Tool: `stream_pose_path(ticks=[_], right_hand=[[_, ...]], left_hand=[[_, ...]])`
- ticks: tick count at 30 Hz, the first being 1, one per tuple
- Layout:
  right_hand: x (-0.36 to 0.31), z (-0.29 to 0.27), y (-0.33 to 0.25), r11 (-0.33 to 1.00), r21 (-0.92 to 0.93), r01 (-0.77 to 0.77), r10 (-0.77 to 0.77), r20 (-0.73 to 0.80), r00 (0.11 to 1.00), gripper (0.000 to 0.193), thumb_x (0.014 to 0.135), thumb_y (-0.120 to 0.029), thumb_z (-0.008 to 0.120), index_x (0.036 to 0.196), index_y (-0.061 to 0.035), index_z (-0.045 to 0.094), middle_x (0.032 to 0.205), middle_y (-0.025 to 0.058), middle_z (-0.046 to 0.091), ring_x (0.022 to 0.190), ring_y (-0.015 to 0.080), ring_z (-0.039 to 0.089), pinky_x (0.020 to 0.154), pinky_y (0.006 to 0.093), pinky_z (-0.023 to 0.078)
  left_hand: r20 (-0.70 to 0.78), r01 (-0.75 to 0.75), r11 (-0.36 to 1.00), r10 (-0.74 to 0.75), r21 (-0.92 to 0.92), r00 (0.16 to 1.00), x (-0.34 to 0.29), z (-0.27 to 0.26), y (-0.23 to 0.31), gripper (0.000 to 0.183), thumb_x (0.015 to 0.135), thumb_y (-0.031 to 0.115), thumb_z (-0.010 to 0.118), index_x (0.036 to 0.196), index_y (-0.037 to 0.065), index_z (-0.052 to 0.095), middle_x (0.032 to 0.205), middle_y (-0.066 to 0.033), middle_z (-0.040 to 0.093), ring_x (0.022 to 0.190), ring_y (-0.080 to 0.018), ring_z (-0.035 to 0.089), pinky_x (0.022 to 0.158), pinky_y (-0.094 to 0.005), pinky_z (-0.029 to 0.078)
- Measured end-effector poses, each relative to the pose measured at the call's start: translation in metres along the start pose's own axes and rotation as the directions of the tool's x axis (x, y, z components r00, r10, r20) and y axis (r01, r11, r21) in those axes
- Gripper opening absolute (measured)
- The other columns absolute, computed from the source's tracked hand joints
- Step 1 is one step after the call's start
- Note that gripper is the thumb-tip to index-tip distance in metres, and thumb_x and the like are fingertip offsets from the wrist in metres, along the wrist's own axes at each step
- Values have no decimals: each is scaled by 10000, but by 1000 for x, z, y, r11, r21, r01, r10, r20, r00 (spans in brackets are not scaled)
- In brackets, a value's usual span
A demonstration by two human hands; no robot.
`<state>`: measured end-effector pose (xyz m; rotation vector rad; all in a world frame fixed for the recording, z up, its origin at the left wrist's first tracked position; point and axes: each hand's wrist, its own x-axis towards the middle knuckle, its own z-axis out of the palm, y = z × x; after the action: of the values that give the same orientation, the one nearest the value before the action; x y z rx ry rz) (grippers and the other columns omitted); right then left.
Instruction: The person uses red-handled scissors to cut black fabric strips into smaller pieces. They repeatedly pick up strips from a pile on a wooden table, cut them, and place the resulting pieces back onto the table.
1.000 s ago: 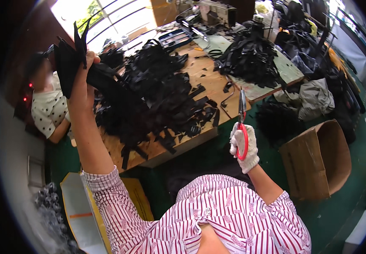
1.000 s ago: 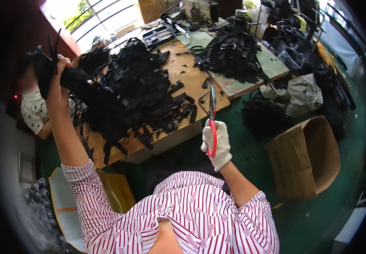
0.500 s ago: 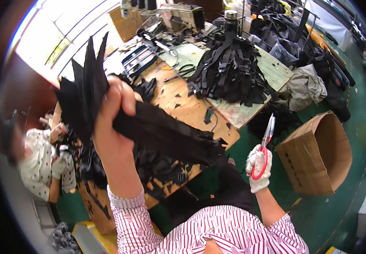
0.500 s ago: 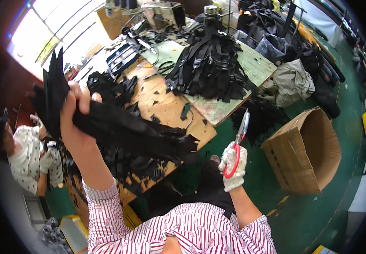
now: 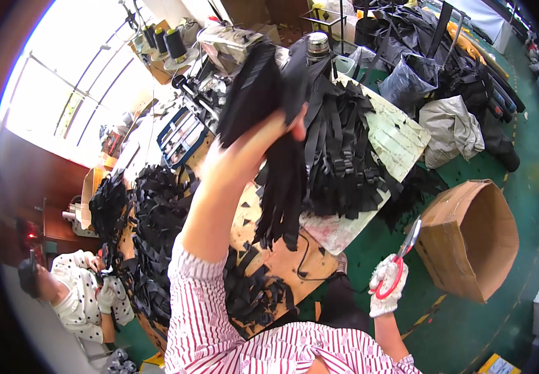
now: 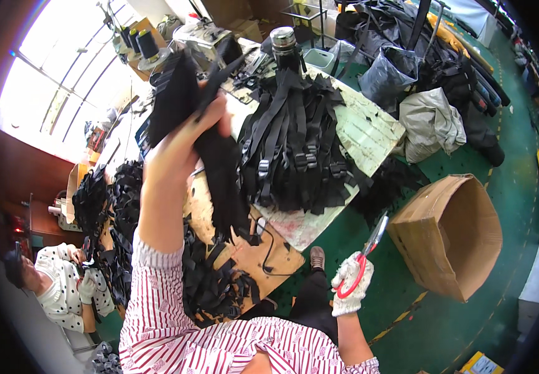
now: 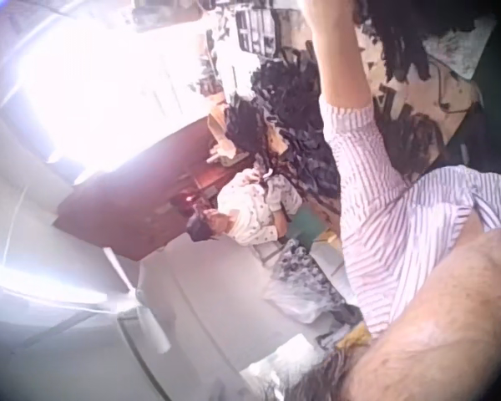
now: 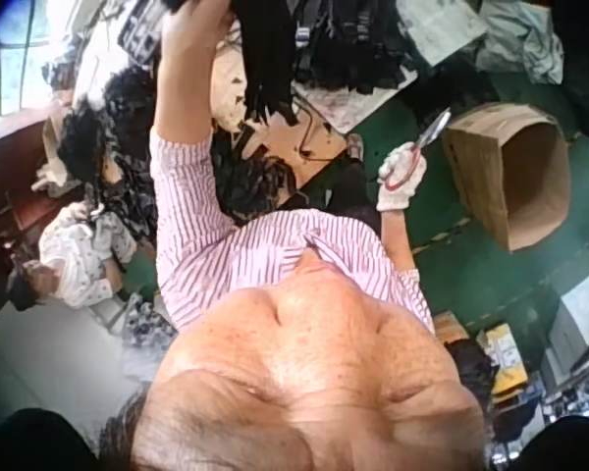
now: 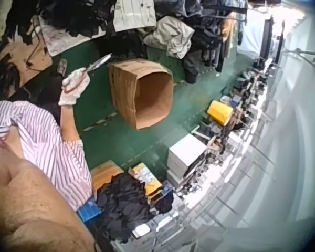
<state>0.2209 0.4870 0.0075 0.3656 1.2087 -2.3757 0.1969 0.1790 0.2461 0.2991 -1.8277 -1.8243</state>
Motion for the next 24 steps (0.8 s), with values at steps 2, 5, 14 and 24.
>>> stream_pose_path(ticks=[2, 5, 14, 24], right_hand=[[12, -4, -3, 1000, -25, 7, -7, -15, 1000, 192, 853, -212, 596, 913, -69, 483, 570, -9, 446, 387, 88, 431, 327, 210, 364], [24, -13, -5, 998, -45, 40, -41, -28, 999, 221, 858, -240, 599, 928, -69, 477, 574, -5, 446, 382, 90, 421, 332, 215, 369], [56, -32, -13, 997, 33, -76, 81, -186, 979, 215, 880, -240, 582, 1018, -108, 482, 655, -3, 501, 430, 91, 459, 350, 201, 395], [69, -33, -7, 990, 43, -131, 136, -169, 976, 190, 883, -219, 569, 983, -88, 474, 605, 9, 471, 395, 97, 437, 329, 206, 385]], left_hand=[[9, 210, 957, -216, 199, 976, 61, -7, -43, 136, 795, 156, 668, 859, 49, 615, 734, 10, 583, 668, -74, 513, 567, -229, 369], [-61, 227, 924, -219, 306, 974, 139, 4, -119, 155, 708, 218, 719, 757, 94, 641, 663, 13, 593, 566, -61, 496, 473, -231, 309], [-270, 167, 503, 138, 848, 953, 223, 45, -296, 363, 630, 242, 709, 853, -20, 594, 894, -245, 631, 907, -407, 595, 793, -453, 475], [-321, 391, 384, -233, 836, 918, 214, 62, -309, 976, 551, 248, 831, 1333, -5, 303, 1208, -222, 452, 1096, -372, 511, 916, -399, 450]])
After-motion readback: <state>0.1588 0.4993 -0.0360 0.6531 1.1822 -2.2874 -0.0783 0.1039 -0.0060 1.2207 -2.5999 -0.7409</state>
